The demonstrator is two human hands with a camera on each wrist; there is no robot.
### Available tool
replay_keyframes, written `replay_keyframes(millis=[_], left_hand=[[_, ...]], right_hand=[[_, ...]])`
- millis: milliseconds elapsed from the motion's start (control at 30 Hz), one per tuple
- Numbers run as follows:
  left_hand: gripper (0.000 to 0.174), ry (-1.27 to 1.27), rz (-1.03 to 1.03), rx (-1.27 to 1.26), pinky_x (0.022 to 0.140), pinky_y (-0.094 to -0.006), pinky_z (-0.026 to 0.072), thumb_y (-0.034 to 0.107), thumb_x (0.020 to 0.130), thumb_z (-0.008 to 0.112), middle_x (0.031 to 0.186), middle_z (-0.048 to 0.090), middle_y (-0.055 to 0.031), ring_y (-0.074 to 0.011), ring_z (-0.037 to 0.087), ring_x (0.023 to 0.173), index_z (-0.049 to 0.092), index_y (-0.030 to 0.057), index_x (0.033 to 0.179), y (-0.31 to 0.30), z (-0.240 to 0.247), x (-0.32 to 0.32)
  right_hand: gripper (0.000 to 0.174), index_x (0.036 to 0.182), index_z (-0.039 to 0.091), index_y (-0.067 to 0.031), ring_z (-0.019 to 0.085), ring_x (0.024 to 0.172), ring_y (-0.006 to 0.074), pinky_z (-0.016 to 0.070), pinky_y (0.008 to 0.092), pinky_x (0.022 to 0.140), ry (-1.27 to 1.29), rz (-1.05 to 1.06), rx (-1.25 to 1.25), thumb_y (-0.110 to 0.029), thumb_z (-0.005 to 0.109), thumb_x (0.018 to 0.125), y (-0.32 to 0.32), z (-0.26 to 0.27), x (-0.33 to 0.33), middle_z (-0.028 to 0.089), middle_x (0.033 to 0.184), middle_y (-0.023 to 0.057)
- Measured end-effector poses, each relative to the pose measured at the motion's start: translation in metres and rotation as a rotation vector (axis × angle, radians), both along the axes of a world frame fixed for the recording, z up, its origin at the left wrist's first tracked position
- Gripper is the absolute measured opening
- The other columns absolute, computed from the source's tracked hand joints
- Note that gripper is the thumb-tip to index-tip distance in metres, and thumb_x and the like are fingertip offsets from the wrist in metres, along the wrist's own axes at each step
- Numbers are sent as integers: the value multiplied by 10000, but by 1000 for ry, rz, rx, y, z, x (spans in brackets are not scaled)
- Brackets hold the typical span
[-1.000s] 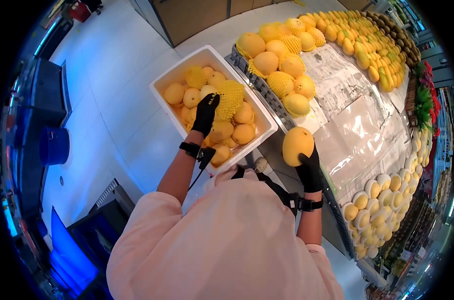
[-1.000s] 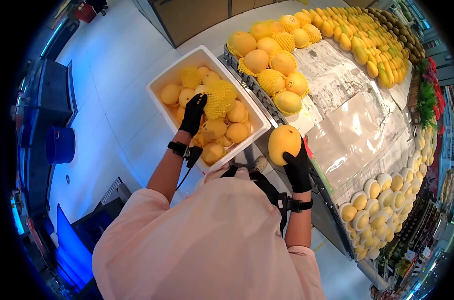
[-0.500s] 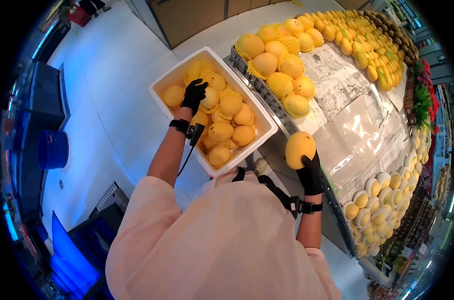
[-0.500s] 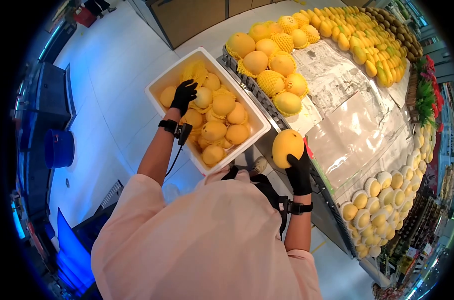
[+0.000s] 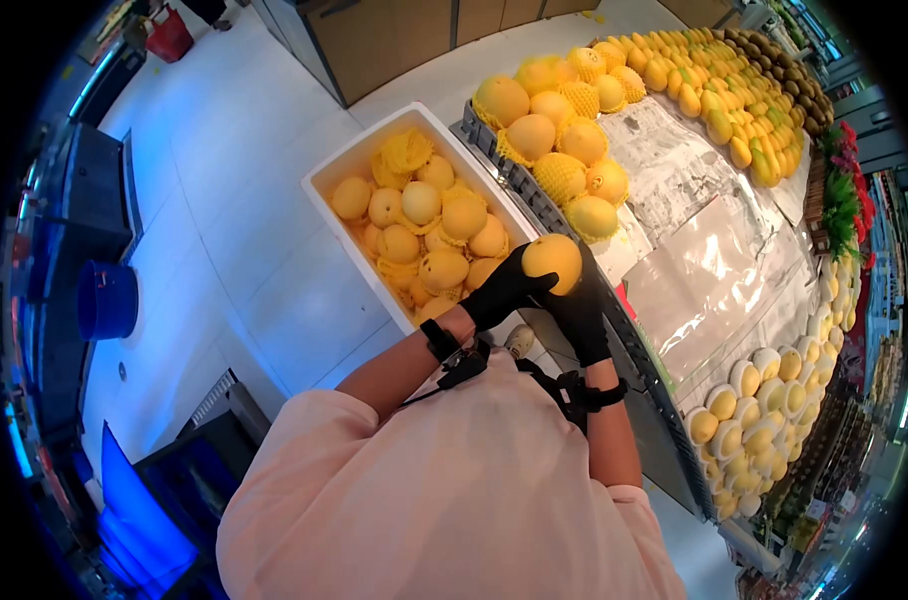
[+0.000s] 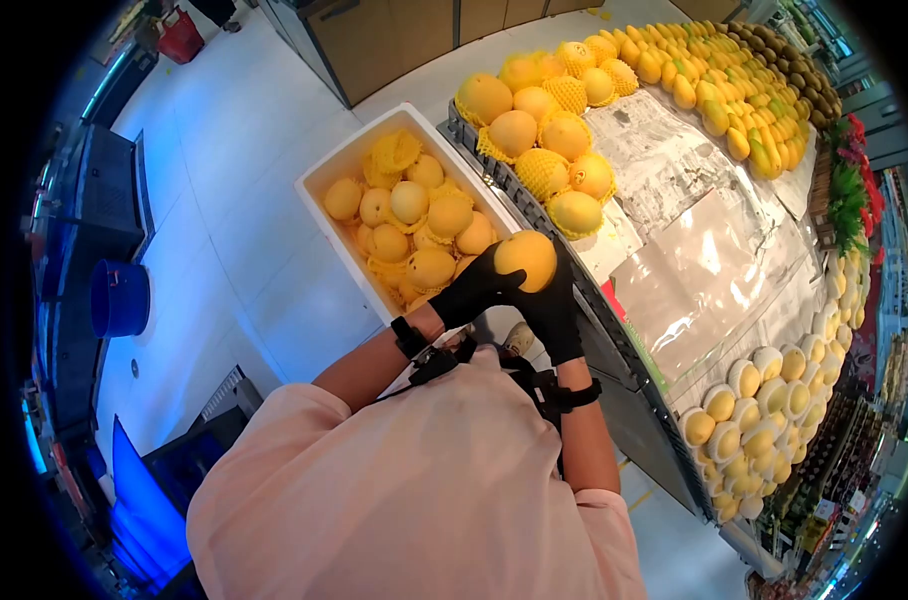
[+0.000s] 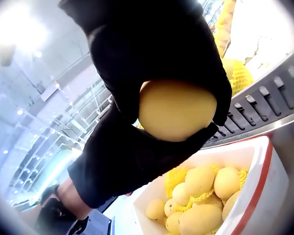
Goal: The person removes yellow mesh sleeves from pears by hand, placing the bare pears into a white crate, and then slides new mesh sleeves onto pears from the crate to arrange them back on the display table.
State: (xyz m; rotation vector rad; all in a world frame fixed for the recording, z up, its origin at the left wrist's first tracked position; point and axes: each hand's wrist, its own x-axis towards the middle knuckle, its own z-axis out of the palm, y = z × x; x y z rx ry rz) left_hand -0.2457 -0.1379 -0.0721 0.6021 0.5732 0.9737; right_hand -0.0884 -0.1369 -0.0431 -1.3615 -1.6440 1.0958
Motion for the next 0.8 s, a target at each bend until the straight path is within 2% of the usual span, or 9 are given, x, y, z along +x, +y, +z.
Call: replay_keyframes(millis=[67,200,300,367,467,567,633,700,800], left_hand=[[587,-44,53,-32,855,-336,550,206,862,710,1212,582,-77,-193,602,1086,429,56,1355,0,2,-5],[523,-244,102,-97,869,-345,546,156,868,690,1201,586,-99,-205,608,1073,454,28,1317,8,-15,-28],[483,-119,255,-58,885,-346,539,147,875,678,1189,592,-103,-211,608,1065,475,22,1295,24,-35,-57],[468,-67,291,-68,903,-341,528,145,878,675,1180,597,-101,-212,606,1064,486,14,1286,38,-42,-86],[460,216,433,38,884,-315,526,126,850,705,1141,615,-82,-188,617,1018,519,14,1255,66,-61,-131],[435,335,566,67,858,-309,533,123,826,733,1098,638,-80,-186,628,984,565,18,1213,90,-70,-171],[429,293,587,-19,827,-307,539,124,801,758,1093,649,-76,-192,640,949,592,19,1182,107,-81,-197],[431,547,655,85,825,-314,538,147,783,779,1071,663,-77,-196,645,941,608,14,1155,122,-81,-216],[449,849,663,277,834,-328,532,191,750,805,1042,680,-96,-220,653,939,625,10,1120,161,-121,-246]], right_hand=[[782,1343,369,-17,568,1053,223,493,341,892,53,115,-69,-94,821,710,0,-5,2,532,1232,138],[699,1383,378,-60,557,1020,135,504,280,832,347,23,-298,69,700,775,-7,-1,7,538,1203,103],[660,1376,384,-54,565,1016,135,507,283,841,348,113,-356,31,691,798,-10,-15,26,553,1187,95],[564,1330,422,-41,578,1003,130,504,268,845,511,121,-434,-3,669,825,-11,-29,40,572,1178,84],[509,1286,454,-25,595,975,133,506,257,830,231,52,-341,-7,667,823,-26,-32,54,579,1178,88],[511,1285,454,-13,607,969,146,518,267,828,278,30,-480,1,666,821,-36,-36,65,586,1171,108],[558,1334,434,-13,617,956,160,533,280,825,288,10,-472,30,649,821,-40,-35,67,588,1170,125],[588,1363,417,-18,621,954,168,539,289,827,303,-13,-505,46,638,822,-43,-35,70,586,1180,131],[627,1401,380,-27,630,967,190,548,306,810,317,-35,-554,50,625,829,-47,-41,78,582,1200,146]])
